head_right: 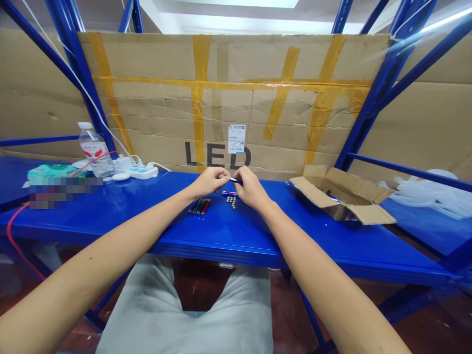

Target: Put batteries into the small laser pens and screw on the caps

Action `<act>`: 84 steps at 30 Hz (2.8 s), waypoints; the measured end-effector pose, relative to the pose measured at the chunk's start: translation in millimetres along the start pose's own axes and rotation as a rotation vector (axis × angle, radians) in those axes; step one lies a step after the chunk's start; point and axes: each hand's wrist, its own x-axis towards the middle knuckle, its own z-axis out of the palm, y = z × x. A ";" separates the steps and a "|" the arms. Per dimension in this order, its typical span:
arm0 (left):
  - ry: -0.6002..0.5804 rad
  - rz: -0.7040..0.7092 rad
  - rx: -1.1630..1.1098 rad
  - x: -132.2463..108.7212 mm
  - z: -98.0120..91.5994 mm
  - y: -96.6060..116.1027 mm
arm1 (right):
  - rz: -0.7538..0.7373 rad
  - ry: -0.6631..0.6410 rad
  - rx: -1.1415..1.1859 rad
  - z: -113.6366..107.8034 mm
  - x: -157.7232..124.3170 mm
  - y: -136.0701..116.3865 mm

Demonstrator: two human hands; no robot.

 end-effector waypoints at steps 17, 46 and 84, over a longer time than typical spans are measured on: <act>0.046 0.017 0.092 -0.9 3.5 1.1 | 0.106 -0.103 -0.014 3.4 2.1 -0.1; -0.009 0.036 0.045 -1.6 2.6 5.6 | -0.003 -0.150 -0.102 -5.1 1.1 -2.3; -0.011 0.073 0.128 -0.8 1.5 1.9 | 0.183 -0.055 0.164 -0.8 1.1 3.0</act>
